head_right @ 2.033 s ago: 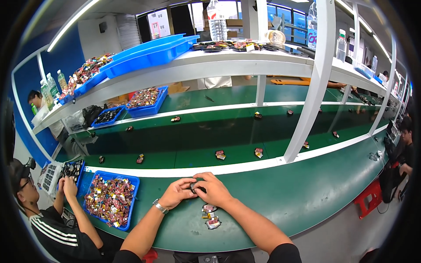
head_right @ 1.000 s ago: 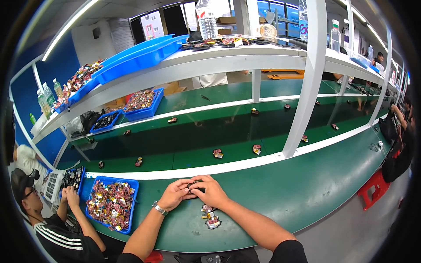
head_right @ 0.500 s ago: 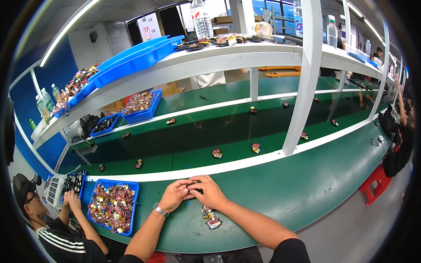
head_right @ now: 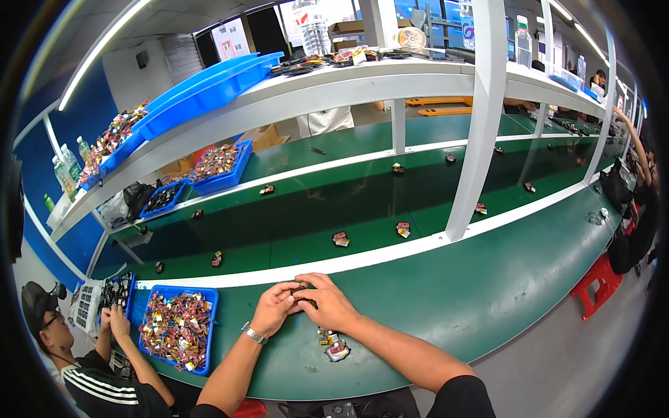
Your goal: Assembling small decorative keychain or pin components on a production line.
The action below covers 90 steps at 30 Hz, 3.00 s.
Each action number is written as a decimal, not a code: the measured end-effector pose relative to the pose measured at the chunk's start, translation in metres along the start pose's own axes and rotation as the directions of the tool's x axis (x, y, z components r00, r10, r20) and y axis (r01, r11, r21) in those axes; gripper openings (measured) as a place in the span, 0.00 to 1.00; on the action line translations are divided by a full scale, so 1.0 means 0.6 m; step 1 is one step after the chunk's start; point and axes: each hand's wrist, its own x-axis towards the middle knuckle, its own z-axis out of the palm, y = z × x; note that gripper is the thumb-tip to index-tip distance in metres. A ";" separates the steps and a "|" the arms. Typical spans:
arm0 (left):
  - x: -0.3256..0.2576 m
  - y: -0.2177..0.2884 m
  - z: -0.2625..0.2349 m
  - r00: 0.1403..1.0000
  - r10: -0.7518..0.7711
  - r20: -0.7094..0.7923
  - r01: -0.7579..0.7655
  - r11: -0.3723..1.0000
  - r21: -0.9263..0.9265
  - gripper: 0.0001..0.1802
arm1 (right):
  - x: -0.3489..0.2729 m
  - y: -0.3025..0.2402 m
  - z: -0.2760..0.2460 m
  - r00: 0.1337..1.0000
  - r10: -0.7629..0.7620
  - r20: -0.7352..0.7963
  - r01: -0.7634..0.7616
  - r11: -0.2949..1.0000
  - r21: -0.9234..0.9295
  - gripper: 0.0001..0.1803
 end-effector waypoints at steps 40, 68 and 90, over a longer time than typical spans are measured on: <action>0.002 0.001 0.017 0.995 -0.017 -0.097 0.018 1.000 0.002 0.17 | 0.006 0.004 0.024 0.944 -0.297 -0.145 0.196 0.856 -0.479 0.13; 0.005 -0.010 -0.027 0.802 0.565 -0.192 -0.213 0.571 0.793 0.06 | 0.240 0.079 0.122 0.952 0.288 0.101 -0.174 0.783 -0.597 0.27; 0.014 -0.027 -0.022 0.833 0.543 0.106 -0.331 0.336 0.882 0.11 | 0.391 0.042 0.339 0.775 0.076 0.628 0.264 0.863 -0.431 0.24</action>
